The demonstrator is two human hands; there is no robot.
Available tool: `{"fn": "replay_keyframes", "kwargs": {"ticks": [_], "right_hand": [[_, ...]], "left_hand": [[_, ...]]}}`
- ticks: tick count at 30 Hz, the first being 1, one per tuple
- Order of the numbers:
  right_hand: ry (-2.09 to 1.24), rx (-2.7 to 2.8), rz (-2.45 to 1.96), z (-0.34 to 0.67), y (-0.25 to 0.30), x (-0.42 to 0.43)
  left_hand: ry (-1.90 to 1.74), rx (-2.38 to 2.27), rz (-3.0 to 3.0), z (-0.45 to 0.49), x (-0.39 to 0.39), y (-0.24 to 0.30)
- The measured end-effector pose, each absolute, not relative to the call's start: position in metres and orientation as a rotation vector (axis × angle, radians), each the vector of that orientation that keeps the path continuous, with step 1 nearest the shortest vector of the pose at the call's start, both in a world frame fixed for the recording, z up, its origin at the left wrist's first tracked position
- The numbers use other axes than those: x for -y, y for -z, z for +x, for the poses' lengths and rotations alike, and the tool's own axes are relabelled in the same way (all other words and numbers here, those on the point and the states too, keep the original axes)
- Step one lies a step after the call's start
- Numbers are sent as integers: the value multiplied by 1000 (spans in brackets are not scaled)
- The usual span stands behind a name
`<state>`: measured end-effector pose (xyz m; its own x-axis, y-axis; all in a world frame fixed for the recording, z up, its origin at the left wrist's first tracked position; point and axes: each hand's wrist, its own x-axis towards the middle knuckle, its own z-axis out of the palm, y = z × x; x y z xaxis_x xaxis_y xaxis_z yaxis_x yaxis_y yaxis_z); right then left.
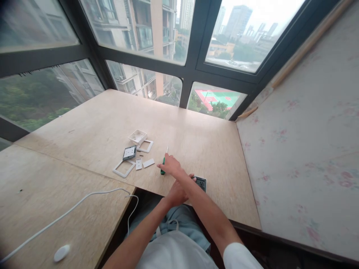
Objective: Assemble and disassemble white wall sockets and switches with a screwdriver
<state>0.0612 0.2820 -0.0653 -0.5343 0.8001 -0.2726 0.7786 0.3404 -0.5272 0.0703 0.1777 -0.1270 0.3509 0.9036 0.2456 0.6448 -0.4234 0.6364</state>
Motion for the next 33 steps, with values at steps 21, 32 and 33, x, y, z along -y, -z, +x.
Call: {"fn": "replay_keyframes", "kwargs": {"ticks": [21, 32, 33], "right_hand": [[-924, 2034, -1466, 114, 44, -277], [-935, 1300, -1186, 255, -8, -224], [-922, 1250, -1169, 264, -8, -220]], "left_hand": [[-768, -1397, 2209, 69, -177, 124], [-747, -1417, 2250, 69, -180, 131], [-745, -1417, 2243, 69, -180, 130]]}}
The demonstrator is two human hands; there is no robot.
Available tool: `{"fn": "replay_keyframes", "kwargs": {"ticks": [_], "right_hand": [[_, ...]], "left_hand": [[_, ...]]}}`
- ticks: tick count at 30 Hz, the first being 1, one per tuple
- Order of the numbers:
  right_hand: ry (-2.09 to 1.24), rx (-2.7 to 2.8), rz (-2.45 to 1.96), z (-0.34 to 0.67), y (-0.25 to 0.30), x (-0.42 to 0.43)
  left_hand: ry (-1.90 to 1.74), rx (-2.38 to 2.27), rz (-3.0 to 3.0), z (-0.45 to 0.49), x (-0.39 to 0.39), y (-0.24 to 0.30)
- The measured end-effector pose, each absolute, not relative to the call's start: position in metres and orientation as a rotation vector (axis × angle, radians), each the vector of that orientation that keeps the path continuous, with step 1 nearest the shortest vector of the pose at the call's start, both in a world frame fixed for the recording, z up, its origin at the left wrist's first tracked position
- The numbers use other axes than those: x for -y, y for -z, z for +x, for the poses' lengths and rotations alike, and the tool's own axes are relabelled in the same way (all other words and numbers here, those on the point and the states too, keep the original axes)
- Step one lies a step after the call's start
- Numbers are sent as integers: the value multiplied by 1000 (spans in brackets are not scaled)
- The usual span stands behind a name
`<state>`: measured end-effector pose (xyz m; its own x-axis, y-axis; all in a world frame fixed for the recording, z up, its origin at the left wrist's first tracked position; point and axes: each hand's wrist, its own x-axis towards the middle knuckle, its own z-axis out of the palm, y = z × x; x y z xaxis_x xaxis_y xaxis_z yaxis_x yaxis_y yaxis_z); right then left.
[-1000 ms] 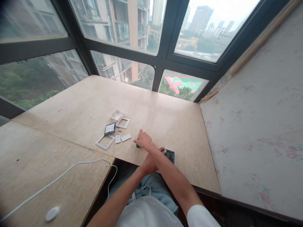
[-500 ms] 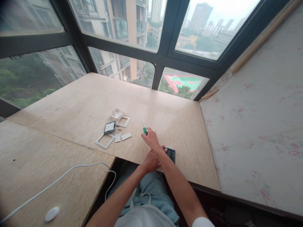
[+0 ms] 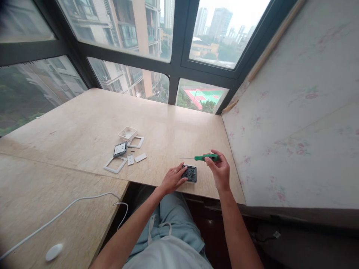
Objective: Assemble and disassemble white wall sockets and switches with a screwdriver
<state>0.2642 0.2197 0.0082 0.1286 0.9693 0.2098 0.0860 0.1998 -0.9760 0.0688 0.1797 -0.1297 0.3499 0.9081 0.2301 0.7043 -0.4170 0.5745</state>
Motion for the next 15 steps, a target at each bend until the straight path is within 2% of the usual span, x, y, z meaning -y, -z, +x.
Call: {"fn": "replay_keyframes", "kwargs": {"ticks": [9, 15], "right_hand": [[-832, 1092, -1120, 309, 0, -191], [-856, 1143, -1076, 317, -2, -187]], "left_hand": [[-800, -1423, 2065, 68, -183, 123], [-794, -1266, 2177, 77, -204, 123]]}}
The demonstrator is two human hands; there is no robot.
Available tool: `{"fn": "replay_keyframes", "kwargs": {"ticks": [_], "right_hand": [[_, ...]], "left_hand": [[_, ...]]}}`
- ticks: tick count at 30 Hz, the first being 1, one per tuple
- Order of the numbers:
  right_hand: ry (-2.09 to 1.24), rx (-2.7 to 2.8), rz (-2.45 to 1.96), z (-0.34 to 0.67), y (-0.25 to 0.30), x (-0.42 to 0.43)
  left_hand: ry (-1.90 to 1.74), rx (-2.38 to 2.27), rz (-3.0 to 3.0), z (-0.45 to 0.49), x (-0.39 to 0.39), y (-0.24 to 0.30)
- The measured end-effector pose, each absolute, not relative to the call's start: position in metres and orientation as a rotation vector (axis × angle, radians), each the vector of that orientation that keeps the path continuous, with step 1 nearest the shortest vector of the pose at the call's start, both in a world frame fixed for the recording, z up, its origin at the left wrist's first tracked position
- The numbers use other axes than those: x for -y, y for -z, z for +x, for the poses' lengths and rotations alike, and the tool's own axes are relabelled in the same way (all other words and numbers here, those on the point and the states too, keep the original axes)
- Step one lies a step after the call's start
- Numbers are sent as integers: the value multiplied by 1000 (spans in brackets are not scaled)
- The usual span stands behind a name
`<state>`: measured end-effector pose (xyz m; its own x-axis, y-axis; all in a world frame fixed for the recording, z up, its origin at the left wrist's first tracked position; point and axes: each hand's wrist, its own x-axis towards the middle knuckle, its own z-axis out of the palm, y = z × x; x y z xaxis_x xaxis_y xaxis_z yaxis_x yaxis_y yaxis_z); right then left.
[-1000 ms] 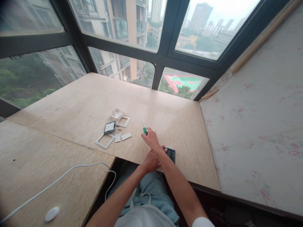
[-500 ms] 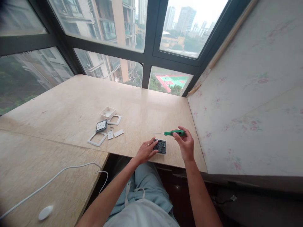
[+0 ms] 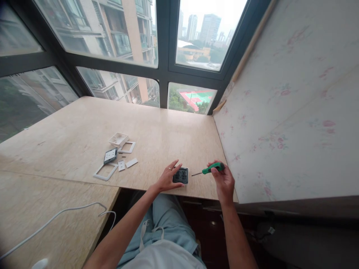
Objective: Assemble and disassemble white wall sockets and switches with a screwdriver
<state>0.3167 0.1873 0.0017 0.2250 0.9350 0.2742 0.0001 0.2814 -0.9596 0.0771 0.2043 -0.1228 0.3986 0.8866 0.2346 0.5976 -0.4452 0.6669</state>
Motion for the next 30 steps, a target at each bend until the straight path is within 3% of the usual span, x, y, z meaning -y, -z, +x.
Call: {"fn": "replay_keyframes", "kwargs": {"ticks": [9, 30], "right_hand": [[-942, 1081, -987, 311, 3, -193], [-970, 1531, -1055, 291, 8, -211]], "left_hand": [[-677, -1239, 2159, 80, -211, 123], [-678, -1255, 2143, 81, -211, 121]]}}
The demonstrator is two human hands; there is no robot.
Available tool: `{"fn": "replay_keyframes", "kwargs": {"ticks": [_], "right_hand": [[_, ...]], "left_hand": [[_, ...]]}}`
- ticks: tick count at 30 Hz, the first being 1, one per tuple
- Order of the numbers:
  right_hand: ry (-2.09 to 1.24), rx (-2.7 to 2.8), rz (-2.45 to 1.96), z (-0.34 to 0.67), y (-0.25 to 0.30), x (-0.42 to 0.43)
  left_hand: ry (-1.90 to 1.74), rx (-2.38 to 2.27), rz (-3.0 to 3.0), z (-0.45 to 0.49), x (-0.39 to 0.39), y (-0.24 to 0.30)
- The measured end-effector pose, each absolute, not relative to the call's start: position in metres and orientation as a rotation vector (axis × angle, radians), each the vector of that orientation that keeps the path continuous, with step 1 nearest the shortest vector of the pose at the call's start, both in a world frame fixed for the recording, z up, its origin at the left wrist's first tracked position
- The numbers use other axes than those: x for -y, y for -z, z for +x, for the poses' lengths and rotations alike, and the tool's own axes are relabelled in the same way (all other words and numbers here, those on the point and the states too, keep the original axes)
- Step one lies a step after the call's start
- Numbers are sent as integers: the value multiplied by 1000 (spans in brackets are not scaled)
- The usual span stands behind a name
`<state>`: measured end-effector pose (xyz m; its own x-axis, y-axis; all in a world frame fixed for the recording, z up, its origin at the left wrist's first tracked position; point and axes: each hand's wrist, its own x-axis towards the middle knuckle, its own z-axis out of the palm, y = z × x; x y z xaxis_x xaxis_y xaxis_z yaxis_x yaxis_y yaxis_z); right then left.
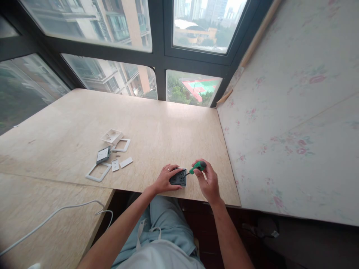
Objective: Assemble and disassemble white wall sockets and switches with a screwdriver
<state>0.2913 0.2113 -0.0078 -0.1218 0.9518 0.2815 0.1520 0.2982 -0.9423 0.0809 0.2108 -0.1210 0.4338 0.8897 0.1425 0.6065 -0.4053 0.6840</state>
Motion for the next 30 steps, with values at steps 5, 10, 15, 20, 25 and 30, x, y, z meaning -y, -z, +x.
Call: {"fn": "replay_keyframes", "kwargs": {"ticks": [5, 10, 15, 20, 25, 30], "right_hand": [[-986, 1534, -1070, 291, 9, -211], [-984, 1527, -1079, 292, 11, -211], [-974, 1537, -1075, 291, 12, -212], [-957, 1603, -1056, 291, 11, -211], [-910, 1662, -1084, 291, 10, -211], [-664, 1784, -1172, 288, 10, -211]], "left_hand": [[-674, -1270, 2137, 82, -210, 119], [-692, -1272, 2136, 82, -210, 119], [-696, -1269, 2139, 82, -209, 120], [-691, -1272, 2149, 82, -209, 121], [-684, -1276, 2151, 82, -209, 119], [-678, -1283, 2155, 82, -210, 118]]}}
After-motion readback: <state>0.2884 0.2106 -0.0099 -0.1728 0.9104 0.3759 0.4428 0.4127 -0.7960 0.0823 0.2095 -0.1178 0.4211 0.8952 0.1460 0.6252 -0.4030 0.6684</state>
